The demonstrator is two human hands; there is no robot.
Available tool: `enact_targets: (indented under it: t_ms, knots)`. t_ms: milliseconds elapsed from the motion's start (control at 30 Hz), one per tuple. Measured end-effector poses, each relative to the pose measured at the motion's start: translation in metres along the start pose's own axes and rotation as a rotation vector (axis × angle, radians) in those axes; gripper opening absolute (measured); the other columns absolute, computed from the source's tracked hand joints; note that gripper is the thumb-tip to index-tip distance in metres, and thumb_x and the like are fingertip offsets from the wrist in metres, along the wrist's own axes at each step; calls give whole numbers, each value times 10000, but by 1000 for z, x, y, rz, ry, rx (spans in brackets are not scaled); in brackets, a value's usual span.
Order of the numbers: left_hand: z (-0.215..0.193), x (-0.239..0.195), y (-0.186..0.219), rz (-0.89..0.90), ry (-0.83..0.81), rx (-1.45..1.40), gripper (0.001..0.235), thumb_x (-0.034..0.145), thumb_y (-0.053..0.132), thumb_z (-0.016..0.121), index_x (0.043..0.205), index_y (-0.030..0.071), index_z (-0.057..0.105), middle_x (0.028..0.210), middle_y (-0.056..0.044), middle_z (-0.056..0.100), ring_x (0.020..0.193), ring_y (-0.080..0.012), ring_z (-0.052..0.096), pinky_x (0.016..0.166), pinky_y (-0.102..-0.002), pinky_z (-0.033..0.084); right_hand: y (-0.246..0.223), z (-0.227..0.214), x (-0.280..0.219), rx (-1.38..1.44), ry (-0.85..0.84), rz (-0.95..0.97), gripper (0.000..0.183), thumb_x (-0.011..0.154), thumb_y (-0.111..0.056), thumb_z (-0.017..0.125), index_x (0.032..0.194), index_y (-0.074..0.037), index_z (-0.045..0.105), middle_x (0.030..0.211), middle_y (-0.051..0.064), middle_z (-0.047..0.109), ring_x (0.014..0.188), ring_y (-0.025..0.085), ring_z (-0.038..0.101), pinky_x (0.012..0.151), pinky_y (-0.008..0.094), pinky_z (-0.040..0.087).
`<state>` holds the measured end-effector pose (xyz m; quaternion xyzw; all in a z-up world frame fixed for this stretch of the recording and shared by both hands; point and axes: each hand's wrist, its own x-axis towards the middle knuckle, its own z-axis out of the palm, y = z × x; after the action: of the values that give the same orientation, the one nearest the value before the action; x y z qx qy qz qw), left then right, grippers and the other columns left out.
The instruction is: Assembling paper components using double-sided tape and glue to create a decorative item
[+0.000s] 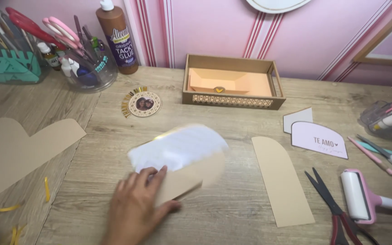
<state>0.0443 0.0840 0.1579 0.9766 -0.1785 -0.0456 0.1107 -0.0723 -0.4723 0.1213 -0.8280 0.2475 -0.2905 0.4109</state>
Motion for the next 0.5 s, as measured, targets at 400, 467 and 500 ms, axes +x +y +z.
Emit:
enact_targets:
  t_ms: [400, 467, 500]
  knots:
    - [69, -20, 18, 135, 550, 5, 899, 815, 734, 704, 1518, 212, 497, 1613, -67, 450, 1479, -309, 413, 1200, -503, 301, -140, 128, -49, -684, -343, -85, 1204, 612, -712, 725, 1631, -200, 340, 1478, 190, 539, 1335, 516, 454, 1087, 604, 365]
    - [70, -21, 19, 248, 523, -83, 751, 878, 578, 721, 1487, 177, 538, 1592, -79, 482, 1490, -366, 381, 1183, -565, 292, -143, 127, -45, -648, -362, 38, 1243, 560, -662, 778, 1657, -304, 316, 1431, 56, 601, 1328, 468, 458, 1146, 556, 296]
    - [67, -22, 21, 242, 517, -86, 751, 878, 578, 721, 1487, 177, 538, 1592, -79, 482, 1490, -366, 381, 1183, -565, 292, -139, 129, -42, -652, -370, 38, 1243, 560, -662, 778, 1657, -304, 316, 1431, 56, 601, 1328, 468, 458, 1146, 556, 296]
